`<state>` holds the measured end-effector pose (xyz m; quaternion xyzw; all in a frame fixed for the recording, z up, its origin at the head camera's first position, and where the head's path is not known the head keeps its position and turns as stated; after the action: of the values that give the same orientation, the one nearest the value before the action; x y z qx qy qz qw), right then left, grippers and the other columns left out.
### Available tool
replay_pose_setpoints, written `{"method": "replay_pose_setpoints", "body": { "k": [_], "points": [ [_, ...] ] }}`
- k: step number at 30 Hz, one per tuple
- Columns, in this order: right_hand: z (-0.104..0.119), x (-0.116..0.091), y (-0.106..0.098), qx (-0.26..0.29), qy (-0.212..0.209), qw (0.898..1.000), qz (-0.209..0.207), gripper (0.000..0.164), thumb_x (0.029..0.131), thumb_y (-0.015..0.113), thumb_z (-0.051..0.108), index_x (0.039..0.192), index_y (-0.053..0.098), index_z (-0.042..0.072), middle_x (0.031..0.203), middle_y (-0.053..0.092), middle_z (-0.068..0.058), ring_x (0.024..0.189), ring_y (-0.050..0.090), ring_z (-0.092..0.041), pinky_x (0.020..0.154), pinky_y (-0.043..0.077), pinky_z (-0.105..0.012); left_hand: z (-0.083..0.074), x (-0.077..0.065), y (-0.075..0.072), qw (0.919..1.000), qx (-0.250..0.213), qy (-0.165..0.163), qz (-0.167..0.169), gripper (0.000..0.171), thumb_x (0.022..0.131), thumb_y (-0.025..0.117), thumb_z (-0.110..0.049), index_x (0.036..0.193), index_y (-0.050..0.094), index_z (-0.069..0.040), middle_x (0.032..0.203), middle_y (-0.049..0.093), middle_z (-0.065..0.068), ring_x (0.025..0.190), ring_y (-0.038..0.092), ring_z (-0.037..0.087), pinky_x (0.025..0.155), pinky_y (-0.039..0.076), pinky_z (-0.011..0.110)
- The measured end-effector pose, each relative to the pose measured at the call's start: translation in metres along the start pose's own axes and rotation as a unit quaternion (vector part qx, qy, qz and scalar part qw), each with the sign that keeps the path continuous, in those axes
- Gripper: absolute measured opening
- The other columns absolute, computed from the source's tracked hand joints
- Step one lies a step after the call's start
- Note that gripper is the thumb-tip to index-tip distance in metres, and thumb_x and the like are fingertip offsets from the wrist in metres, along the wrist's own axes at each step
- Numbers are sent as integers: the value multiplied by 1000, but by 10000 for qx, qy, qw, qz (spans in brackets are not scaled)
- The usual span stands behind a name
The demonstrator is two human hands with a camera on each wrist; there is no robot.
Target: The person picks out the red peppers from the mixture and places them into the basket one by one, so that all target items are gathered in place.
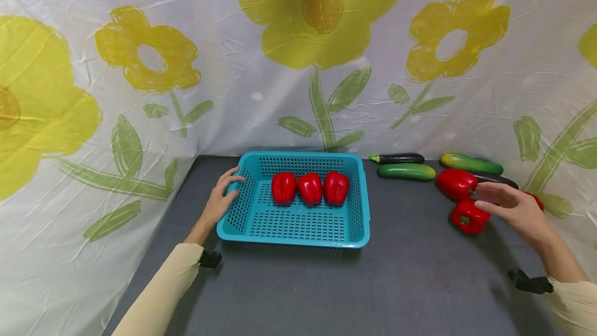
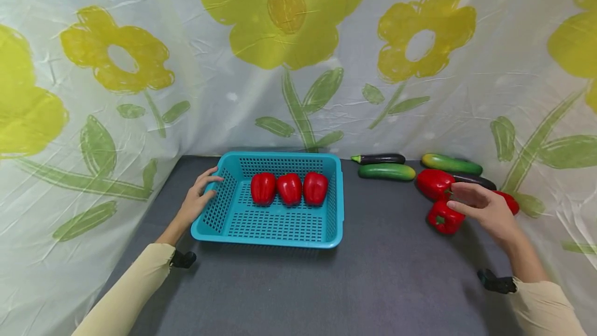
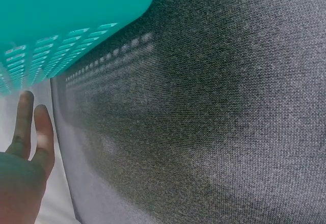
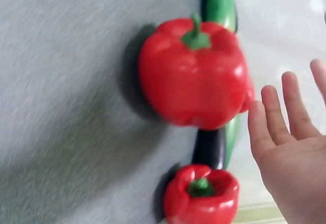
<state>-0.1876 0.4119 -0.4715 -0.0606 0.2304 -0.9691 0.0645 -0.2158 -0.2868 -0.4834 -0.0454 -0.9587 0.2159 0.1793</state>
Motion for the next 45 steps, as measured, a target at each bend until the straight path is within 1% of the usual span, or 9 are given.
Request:
{"method": "replay_pose_setpoints", "body": {
  "k": [4, 7, 13, 24, 32, 35, 41, 43, 45],
  "points": [
    [-7, -4, -1, -354, -106, 9992, 138, 53, 94, 73, 5, 143, 53, 2, 131, 61, 12, 117, 56, 0, 88, 43, -12, 0, 0, 1, 10000, -1, -1, 14, 34, 94, 47, 16, 127, 57, 17, 156, 29, 30, 143, 21, 52, 97, 28, 62],
    [-12, -6, -1, -522, -145, 9982, 241, 56, 92, 75, 6, 144, 53, 3, 136, 58, 7, 119, 52, 1, 91, 40, -11, 0, -1, 1, 10000, -2, 45, 16, 34, 94, 46, 16, 127, 57, 17, 156, 29, 31, 143, 21, 53, 96, 28, 61],
    [-22, -8, 3, -635, -158, 9971, 379, 61, 91, 77, 8, 146, 50, 1, 142, 50, -7, 124, 47, -7, 92, 37, -10, 0, -2, 1, 9999, 11, 130, -27, 34, 94, 47, 17, 126, 57, 18, 155, 30, 32, 142, 21, 54, 95, 29, 62],
    [-31, -6, 10, -950, 202, 9933, 627, 63, 93, 77, 20, 149, 49, 7, 145, 47, -15, 120, 42, -4, 84, 39, -14, 0, -3, 1, 10000, 39, 42, -57, 33, 93, 48, 16, 125, 57, 18, 155, 30, 32, 142, 22, 54, 97, 27, 65],
    [-37, -5, 11, -950, 382, 9933, 536, 63, 91, 79, 21, 146, 52, 8, 144, 49, -15, 120, 40, -1, 84, 37, -18, 0, -3, 1, 10000, 36, -41, -58, 34, 94, 47, 15, 126, 57, 17, 156, 30, 30, 143, 21, 53, 99, 26, 65],
    [-38, -4, 11, -978, 457, 9926, 562, 64, 91, 79, 22, 147, 51, 9, 146, 47, -15, 123, 41, -9, 85, 37, -22, 0, -2, 1, 10000, 19, -11, -66, 34, 93, 47, 16, 125, 57, 17, 155, 30, 30, 143, 22, 53, 98, 27, 64],
    [-39, -3, 11, -890, 511, 9932, 544, 65, 91, 78, 23, 147, 50, 7, 147, 43, -21, 131, 39, -45, 84, 38, -24, -1, -1, 1, 10000, 17, 37, -65, 34, 93, 47, 15, 126, 58, 17, 155, 30, 30, 143, 22, 53, 97, 28, 62],
    [-39, -3, 10, -938, 516, 9930, 493, 64, 92, 78, 24, 147, 51, 7, 146, 43, -22, 130, 41, -46, 83, 40, -29, 0, -1, 1, 10000, 3, 22, -59, 34, 93, 47, 16, 126, 58, 17, 155, 30, 30, 143, 21, 53, 98, 27, 62],
    [-40, -3, 10, -1037, 491, 9925, 409, 62, 92, 78, 25, 146, 52, 8, 143, 47, -19, 124, 46, -35, 82, 42, -30, 0, -1, 0, 10000, -15, 1, -61, 34, 93, 47, 15, 126, 58, 17, 156, 30, 30, 143, 21, 53, 98, 27, 63]
  ]
}}
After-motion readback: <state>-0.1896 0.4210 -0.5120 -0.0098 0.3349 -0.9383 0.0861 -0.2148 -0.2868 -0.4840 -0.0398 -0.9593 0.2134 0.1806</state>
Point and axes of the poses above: each hand's wrist, its own x-axis towards the middle knuckle, its own y-axis out of the palm, z = x × y, the point moved 1 cm from there along x, towards the middle knuckle
